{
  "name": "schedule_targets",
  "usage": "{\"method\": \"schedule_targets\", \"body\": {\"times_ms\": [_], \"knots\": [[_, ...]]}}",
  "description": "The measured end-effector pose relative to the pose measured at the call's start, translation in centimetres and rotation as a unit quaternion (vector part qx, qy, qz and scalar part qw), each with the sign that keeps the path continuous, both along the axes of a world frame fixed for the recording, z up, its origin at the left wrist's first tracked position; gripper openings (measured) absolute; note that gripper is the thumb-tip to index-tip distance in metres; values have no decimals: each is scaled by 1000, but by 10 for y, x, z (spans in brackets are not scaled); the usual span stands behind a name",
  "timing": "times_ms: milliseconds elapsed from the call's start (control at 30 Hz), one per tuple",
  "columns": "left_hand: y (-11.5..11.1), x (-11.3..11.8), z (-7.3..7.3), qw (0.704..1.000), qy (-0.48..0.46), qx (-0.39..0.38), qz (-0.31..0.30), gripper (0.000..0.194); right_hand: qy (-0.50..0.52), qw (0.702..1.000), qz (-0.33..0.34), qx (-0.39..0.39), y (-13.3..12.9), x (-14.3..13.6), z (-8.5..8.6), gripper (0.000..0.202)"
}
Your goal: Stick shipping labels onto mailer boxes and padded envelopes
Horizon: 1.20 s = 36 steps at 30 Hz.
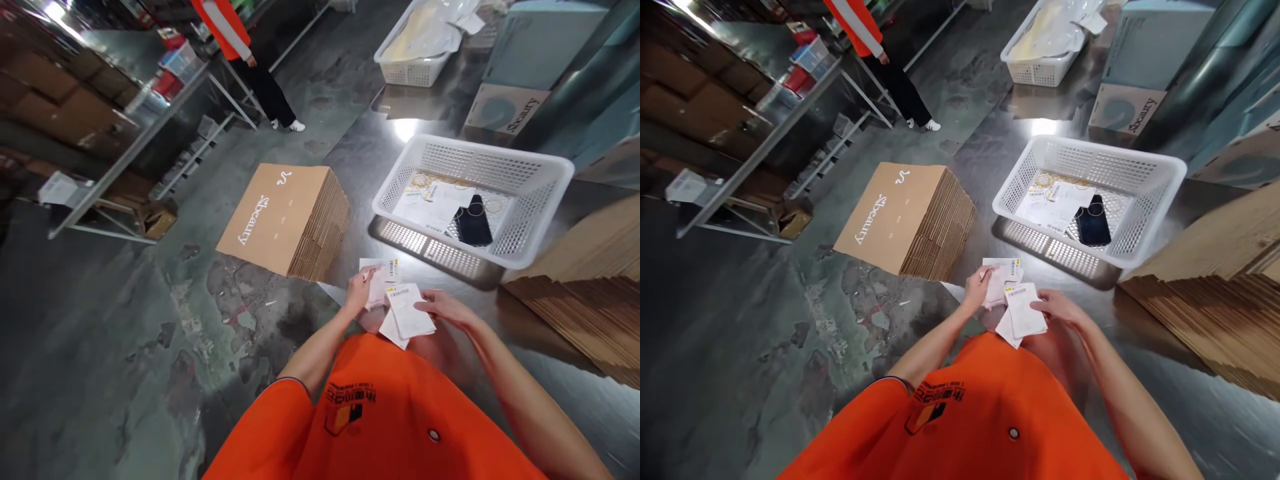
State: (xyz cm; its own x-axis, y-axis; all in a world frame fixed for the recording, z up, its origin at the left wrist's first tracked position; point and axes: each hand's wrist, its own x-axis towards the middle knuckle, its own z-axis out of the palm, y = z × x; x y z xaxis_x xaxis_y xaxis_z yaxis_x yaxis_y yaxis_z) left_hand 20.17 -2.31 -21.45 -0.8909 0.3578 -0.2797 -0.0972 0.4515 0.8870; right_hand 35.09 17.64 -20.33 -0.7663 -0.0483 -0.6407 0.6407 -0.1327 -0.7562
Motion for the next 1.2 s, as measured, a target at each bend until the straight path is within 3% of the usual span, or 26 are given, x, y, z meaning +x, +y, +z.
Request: {"method": "schedule_targets", "body": {"times_ms": [100, 233, 367, 533, 700, 800, 967, 1100, 1133, 1200], "knots": [[-5, -12, 3, 1000, -3, 3, 27, 21, -11, 998, -44, -52, 12, 7, 10, 40], [6, -3, -5, 989, -114, 79, 60, 27, 36, 985, -167, -22, 8, -2, 13, 44], [17, 19, -15, 952, -240, 174, 77, 40, 56, 987, -108, 102, -3, -17, 7, 43], [17, 30, -16, 900, -338, 266, 77, 63, 81, 964, -51, 250, -5, -22, 0, 44], [16, 30, -11, 886, -360, 285, 67, 71, 82, 960, -48, 262, -7, -20, 0, 46], [16, 30, -11, 898, -344, 270, 55, 67, 78, 966, -68, 236, -10, -19, -1, 50], [16, 29, -18, 895, -336, 261, 132, 53, 79, 963, -170, 196, -6, -14, -6, 51], [15, 26, -21, 891, -311, 265, 199, 49, 84, 888, -282, 352, -8, -8, -2, 52], [15, 26, -22, 892, -304, 264, 207, 48, 79, 876, -267, 393, -11, -7, 1, 51], [16, 27, -22, 896, -293, 258, 213, 48, 46, 879, -189, 435, -21, -8, 7, 42]]}}
